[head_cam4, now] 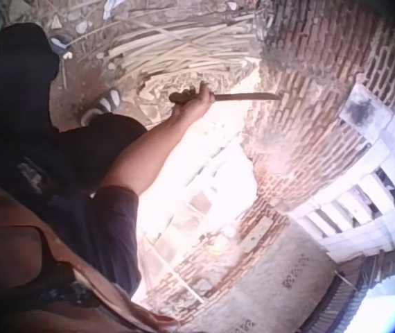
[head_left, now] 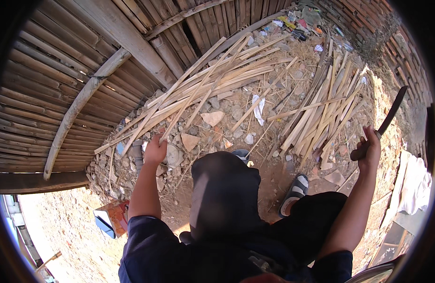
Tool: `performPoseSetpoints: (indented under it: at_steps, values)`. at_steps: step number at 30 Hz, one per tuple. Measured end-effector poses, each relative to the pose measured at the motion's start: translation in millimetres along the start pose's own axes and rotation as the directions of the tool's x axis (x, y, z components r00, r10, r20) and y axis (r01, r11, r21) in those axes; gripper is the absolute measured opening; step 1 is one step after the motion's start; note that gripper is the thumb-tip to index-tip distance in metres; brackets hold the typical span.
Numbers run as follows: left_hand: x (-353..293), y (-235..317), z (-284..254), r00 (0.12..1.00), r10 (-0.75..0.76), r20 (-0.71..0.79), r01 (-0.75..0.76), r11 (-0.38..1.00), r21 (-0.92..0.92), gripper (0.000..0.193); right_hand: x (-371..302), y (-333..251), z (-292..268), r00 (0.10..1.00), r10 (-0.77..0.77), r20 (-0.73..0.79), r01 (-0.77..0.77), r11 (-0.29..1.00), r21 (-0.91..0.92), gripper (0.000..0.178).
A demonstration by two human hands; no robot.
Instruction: The person uses a large knife to shave and smooth several thin strips of bamboo while sitting on the ground in an outdoor workshop area.
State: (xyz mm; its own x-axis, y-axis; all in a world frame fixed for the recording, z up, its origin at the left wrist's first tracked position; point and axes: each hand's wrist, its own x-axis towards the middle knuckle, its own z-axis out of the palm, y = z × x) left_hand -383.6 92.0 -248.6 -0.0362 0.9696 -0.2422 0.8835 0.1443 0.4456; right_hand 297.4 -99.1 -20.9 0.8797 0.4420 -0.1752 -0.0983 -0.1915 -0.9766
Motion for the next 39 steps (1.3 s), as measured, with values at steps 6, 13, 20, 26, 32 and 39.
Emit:
performPoseSetpoints:
  at_steps: [6,13,20,26,32,39]
  values:
    - [-69,104,-60,0.978,0.142,0.154,-0.097,0.96,-0.264,0.069,-29,-5,6,0.952,-0.179,0.25,0.225,0.959,-0.171,0.037]
    - [-138,256,-122,0.884,0.403,0.238,-0.189,0.773,-0.606,0.092,-64,-22,-5,0.836,-0.324,0.444,0.411,0.904,-0.114,0.028]
    - [-174,323,-122,0.82,0.506,0.267,-0.248,0.735,-0.631,0.092,-59,-15,-40,0.761,-0.393,0.516,0.494,0.867,-0.068,0.026]
    - [-171,337,-73,0.779,0.563,0.276,-0.362,0.763,-0.535,0.07,-71,-31,-49,0.693,-0.45,0.563,0.647,0.732,-0.213,0.036]
    - [-173,379,-54,0.76,0.624,0.183,-0.442,0.702,-0.559,0.058,-67,-30,-49,0.62,-0.51,0.596,0.762,0.571,-0.305,0.041]
    - [-131,405,-55,0.714,0.696,-0.079,-0.678,0.658,-0.328,0.06,-52,-19,-45,0.583,-0.627,0.517,0.812,0.485,-0.326,0.037]
